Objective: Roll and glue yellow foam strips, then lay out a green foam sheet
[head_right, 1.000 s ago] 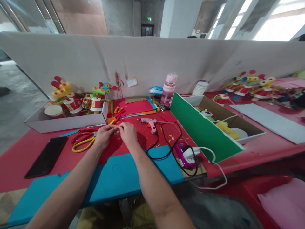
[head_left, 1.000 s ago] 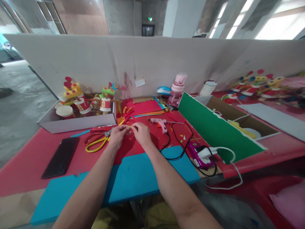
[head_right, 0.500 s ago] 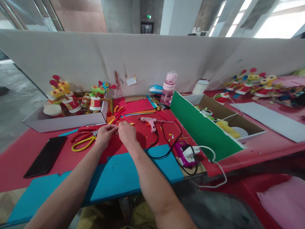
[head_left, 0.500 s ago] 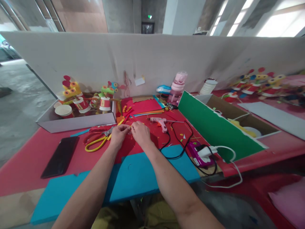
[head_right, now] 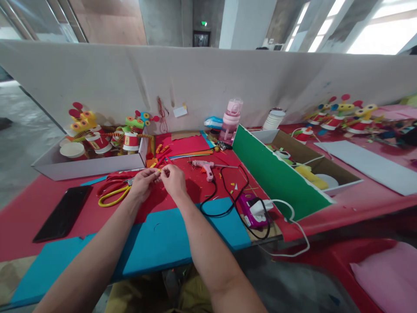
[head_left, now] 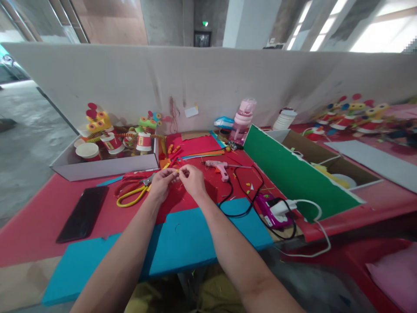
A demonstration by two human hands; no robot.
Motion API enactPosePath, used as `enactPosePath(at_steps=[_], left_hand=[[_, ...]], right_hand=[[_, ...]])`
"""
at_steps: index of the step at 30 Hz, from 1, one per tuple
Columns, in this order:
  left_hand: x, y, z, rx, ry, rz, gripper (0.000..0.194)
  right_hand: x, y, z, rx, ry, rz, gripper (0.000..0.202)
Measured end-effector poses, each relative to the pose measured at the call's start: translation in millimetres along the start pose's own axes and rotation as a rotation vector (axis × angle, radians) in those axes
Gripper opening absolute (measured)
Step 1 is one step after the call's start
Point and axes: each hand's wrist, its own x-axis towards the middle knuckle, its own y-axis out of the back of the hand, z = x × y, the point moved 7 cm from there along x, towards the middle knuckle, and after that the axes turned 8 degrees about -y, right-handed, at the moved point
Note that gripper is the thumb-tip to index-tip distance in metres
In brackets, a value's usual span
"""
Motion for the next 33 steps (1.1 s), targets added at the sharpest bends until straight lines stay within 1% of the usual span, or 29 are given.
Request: enactPosePath(at_steps=[8,11,15,18,21,25,29,33], left_hand=[[0,-0.4,-3,-0.093,0.076,-0.048,0.026],[-1,-1.1,-2,-0.127,0.096,-0.041,0.026],[-1,1.8,0,-0.085,0.08,-0.01,0.026],[0,3.2,0,-0.069,0.052,-0.014,0.027],[1,4.0,0,-0.025,0.024,-0.027,0.027],[1,3.4,1,0.037,-0.007,-0.041,0.026],[1,2.3,1,0.106,-0.037,-0.041,0.025],[0,1.2,1,0.257,-0.092,-0.031,0.023]], right_hand=[[4,-1,7,0.283,-0.085,-0.09,0.012],[6,-4,12,0.371,-0.111,-0.131,0.014],[9,-8,19,0.408,-0.14,-0.169,0.016],[8,-11,20,0.453,-0.169,-0.217,0.02],[7,-6,17,0.378,-0.129,-0.162,0.023],[6,1,14,0.261,-0.075,-0.069,0.019],[6,2,13,0.169,-0.062,-0.058,0.015],[-1,4,1,-0.115,0.06,-0.01,0.011]])
